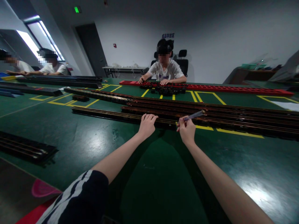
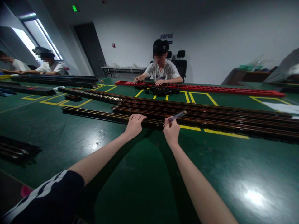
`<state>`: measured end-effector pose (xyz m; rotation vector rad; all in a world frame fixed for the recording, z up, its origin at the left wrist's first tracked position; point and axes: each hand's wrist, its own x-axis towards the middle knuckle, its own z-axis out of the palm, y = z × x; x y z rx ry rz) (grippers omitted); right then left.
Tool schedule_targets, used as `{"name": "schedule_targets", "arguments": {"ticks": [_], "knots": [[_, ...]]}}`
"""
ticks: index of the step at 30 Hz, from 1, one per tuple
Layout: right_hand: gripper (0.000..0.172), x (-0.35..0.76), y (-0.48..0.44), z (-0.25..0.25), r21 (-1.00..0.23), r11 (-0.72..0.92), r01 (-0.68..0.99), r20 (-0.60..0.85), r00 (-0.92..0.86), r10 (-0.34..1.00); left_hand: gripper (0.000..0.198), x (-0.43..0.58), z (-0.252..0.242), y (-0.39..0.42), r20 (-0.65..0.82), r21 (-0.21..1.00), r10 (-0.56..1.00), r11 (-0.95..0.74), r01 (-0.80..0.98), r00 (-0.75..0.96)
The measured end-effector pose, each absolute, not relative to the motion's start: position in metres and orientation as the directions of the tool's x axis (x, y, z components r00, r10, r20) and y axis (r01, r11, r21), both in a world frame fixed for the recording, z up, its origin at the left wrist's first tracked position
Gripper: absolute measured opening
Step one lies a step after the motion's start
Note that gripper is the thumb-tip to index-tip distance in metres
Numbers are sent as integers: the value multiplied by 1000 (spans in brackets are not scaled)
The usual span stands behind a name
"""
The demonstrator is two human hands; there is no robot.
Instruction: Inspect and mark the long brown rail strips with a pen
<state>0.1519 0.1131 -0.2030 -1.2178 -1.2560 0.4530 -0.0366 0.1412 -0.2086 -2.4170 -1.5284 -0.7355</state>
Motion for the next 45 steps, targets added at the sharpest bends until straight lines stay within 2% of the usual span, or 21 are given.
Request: {"name": "schedule_targets", "arguments": {"ticks": [11, 20, 45], "knots": [[48, 152, 112, -202, -865, 372, 336, 478, 328, 815, 40, -36, -207, 139, 507, 146, 781, -494, 857, 364], [51, 152, 113, -204, -889, 373, 265, 450, 356, 819, 38, -35, -207, 139, 479, 137, 793, -490, 861, 376], [48, 151, 114, -202, -904, 372, 211, 426, 358, 831, 36, -35, -208, 140, 489, 111, 785, -488, 866, 380]]}}
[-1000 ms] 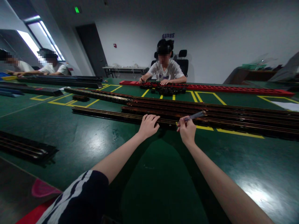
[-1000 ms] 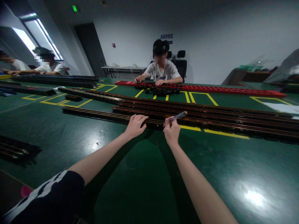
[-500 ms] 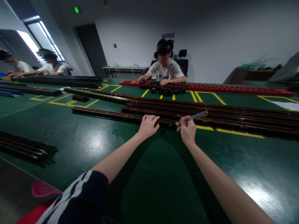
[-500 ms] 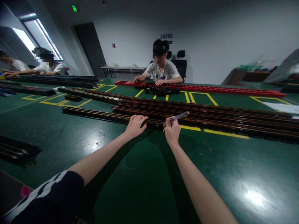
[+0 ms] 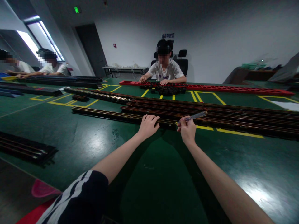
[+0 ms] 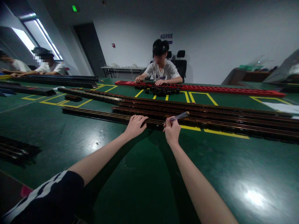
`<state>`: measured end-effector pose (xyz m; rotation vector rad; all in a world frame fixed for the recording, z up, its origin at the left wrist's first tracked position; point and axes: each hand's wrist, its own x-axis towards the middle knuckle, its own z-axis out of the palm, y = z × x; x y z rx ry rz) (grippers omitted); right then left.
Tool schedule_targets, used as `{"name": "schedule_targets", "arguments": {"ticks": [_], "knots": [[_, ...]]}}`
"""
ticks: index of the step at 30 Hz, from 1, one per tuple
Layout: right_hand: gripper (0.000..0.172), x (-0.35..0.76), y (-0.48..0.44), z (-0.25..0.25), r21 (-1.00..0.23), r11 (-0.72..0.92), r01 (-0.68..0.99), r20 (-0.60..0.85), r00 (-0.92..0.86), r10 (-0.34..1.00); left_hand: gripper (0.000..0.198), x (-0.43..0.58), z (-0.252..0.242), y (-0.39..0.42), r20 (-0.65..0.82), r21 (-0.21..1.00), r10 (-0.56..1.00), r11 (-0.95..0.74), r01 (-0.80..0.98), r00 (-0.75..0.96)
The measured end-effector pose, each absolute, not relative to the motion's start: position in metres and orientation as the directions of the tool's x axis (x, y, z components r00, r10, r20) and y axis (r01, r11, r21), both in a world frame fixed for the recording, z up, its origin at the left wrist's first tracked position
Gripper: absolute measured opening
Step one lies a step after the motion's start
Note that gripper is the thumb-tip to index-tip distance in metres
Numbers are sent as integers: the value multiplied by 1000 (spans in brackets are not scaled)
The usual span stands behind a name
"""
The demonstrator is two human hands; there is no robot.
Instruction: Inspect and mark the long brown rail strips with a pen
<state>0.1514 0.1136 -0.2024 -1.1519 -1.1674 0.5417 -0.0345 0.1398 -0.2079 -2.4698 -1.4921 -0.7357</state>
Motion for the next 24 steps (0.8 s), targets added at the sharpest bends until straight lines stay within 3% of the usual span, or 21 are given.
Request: {"name": "schedule_targets", "arguments": {"ticks": [24], "knots": [[39, 154, 112, -201, -903, 358, 238, 430, 479, 765, 37, -35, -209, 140, 480, 114, 789, -489, 865, 383]]}}
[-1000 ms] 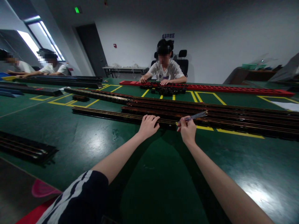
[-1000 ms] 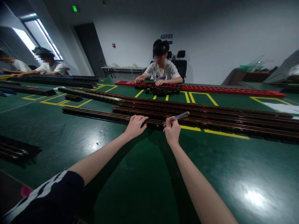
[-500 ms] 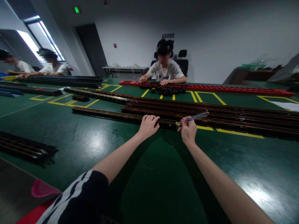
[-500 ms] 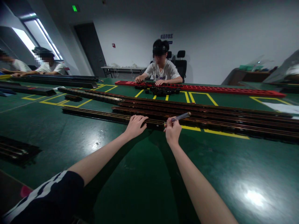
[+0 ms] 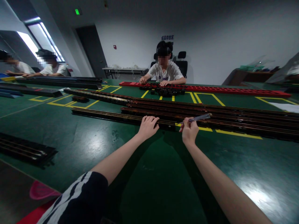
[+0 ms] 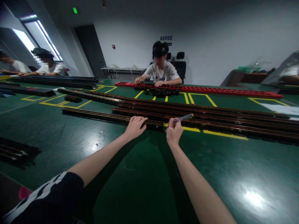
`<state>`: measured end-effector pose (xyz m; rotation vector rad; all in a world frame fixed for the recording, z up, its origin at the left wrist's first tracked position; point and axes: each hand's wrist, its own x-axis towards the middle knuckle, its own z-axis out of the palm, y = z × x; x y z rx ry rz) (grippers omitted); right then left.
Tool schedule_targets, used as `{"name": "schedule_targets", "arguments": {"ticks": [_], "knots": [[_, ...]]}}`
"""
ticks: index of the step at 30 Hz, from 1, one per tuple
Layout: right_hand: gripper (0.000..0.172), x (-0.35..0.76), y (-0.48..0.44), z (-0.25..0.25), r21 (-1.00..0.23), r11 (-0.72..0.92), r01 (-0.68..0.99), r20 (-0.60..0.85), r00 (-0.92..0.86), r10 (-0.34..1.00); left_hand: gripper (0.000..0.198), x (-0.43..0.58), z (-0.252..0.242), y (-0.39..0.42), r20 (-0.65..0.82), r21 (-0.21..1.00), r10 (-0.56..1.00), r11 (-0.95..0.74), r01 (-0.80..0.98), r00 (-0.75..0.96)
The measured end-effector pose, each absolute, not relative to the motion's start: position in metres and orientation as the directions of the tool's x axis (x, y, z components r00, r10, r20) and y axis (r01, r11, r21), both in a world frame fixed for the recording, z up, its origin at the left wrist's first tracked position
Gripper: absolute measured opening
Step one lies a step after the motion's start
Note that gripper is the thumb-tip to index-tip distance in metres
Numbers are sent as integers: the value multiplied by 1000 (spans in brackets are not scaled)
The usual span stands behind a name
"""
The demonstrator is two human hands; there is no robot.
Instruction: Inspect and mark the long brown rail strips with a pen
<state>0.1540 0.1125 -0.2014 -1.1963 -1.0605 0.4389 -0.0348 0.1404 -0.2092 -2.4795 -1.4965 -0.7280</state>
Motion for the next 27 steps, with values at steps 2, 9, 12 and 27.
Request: {"name": "schedule_targets", "arguments": {"ticks": [2, 9, 12, 27], "knots": [[39, 155, 113, -202, -883, 375, 283, 468, 465, 751, 36, -35, -210, 141, 490, 112, 782, -494, 862, 385], [26, 155, 114, -206, -749, 343, 566, 600, 362, 714, 34, -35, -209, 141, 506, 96, 775, -486, 868, 378], [23, 154, 115, -206, -707, 354, 612, 622, 301, 723, 34, -35, -208, 141, 497, 100, 779, -488, 867, 382], [13, 156, 127, -219, -394, 442, 806, 629, -114, 769, 32, -34, -206, 138, 485, 121, 785, -498, 859, 387]]}}
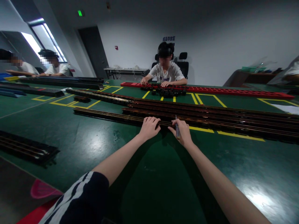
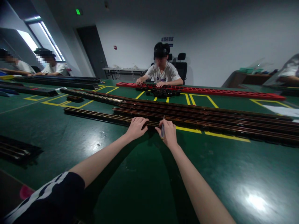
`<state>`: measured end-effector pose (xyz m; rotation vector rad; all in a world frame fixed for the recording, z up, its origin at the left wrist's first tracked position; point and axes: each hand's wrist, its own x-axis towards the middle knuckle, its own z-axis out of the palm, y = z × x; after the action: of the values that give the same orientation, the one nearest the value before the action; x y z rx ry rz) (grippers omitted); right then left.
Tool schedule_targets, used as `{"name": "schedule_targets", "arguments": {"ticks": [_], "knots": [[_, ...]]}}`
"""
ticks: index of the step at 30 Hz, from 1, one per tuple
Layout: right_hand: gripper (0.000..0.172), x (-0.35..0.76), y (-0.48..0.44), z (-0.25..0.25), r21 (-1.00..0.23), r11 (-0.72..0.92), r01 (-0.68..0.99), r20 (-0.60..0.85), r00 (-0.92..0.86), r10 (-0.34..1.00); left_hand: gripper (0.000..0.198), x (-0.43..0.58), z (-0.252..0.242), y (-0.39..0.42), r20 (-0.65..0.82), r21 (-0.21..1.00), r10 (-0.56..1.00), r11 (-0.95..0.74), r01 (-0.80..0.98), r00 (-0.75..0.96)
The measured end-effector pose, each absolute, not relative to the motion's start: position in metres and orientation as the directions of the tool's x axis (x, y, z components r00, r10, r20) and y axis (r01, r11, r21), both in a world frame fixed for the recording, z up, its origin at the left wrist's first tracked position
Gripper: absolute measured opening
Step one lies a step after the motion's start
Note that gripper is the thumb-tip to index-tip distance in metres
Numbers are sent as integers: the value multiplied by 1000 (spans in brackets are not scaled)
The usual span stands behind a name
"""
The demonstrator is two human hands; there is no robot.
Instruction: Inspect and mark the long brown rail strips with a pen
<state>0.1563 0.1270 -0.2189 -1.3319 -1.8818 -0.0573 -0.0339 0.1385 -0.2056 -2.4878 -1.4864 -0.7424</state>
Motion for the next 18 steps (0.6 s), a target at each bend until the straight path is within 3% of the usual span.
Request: {"name": "schedule_targets", "arguments": {"ticks": [10, 18], "knots": [[18, 153, 124, -216, -345, 386, 856, 587, -124, 800, 37, -34, -208, 140, 483, 111, 788, -487, 866, 382], [14, 150, 118, -210, -323, 289, 901, 612, -34, 790, 44, -35, -209, 141, 479, 115, 795, -478, 871, 373]]}}
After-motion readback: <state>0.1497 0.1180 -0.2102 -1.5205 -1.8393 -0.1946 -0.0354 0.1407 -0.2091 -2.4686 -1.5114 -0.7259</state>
